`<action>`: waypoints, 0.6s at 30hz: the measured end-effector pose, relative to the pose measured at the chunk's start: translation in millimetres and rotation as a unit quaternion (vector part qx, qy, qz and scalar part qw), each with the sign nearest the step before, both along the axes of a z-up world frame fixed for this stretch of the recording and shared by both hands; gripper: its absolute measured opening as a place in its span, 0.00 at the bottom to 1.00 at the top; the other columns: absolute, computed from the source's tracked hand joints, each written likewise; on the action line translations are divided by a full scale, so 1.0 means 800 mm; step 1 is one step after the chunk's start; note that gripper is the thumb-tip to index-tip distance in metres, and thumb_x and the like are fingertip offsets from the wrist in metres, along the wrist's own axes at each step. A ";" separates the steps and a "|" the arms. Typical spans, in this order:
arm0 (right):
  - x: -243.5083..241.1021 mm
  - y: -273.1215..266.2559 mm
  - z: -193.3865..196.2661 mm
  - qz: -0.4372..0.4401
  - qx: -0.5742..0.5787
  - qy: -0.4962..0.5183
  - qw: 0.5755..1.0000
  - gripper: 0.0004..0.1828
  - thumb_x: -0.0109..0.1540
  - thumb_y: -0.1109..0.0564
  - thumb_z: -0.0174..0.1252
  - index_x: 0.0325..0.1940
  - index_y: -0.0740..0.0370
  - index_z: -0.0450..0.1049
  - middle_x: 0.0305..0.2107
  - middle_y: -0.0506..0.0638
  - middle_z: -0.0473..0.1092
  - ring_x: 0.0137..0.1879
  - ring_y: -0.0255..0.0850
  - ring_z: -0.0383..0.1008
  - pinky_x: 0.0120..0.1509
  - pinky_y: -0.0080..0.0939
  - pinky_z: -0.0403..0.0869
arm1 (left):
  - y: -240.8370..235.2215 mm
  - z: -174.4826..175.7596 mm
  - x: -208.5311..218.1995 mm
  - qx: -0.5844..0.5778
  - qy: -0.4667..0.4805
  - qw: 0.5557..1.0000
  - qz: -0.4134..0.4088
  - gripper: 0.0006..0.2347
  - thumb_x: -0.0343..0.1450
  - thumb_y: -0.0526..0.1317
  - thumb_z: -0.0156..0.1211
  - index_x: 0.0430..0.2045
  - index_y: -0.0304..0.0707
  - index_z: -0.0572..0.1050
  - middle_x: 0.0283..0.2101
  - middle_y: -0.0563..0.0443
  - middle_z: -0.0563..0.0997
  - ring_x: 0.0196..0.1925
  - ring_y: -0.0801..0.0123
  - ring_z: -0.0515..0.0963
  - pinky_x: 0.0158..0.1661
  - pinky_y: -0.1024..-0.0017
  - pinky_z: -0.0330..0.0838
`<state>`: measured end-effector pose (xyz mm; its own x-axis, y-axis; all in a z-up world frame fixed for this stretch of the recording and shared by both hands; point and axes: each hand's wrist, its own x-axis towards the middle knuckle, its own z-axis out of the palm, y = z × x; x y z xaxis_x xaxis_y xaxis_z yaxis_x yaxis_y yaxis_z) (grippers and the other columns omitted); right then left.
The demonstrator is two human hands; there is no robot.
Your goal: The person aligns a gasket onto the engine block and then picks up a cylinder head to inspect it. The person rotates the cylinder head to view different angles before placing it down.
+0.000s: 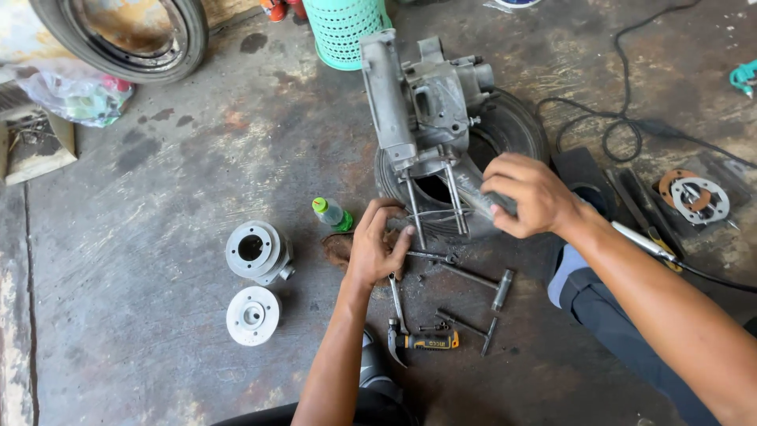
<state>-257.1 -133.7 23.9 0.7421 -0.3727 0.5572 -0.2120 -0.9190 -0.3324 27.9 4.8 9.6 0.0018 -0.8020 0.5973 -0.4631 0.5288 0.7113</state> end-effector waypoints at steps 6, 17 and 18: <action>0.023 0.027 -0.017 0.019 0.044 0.034 0.998 0.04 0.60 0.61 0.59 0.32 0.64 0.75 0.33 0.55 0.74 0.39 0.52 0.77 0.44 0.49 0.76 | -0.005 -0.048 -0.011 0.036 0.010 0.999 0.018 0.04 0.68 0.28 0.63 0.32 0.32 0.76 0.36 0.39 0.81 0.37 0.40 0.83 0.38 0.55 0.77; 0.023 0.009 -0.025 0.001 0.083 -0.022 0.996 0.05 0.57 0.60 0.60 0.36 0.61 0.76 0.32 0.53 0.74 0.39 0.51 0.76 0.44 0.49 0.75 | -0.009 -0.022 -0.006 0.018 0.002 0.999 0.036 0.05 0.68 0.32 0.60 0.35 0.35 0.77 0.39 0.40 0.82 0.40 0.46 0.83 0.42 0.56 0.77; 0.020 0.001 -0.034 0.000 0.095 -0.060 0.994 0.09 0.55 0.59 0.59 0.39 0.60 0.76 0.34 0.53 0.73 0.41 0.51 0.75 0.45 0.50 0.75 | -0.008 -0.017 -0.005 0.008 0.019 0.999 0.040 0.06 0.70 0.33 0.56 0.38 0.33 0.77 0.40 0.37 0.81 0.41 0.48 0.82 0.45 0.55 0.76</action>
<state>-241.1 -132.5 -3.0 0.6737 -0.4802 0.5617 -0.1607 -0.8371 -0.5228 24.2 -1.2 -4.1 0.0887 -0.8083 0.5821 -0.4757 0.4791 0.7377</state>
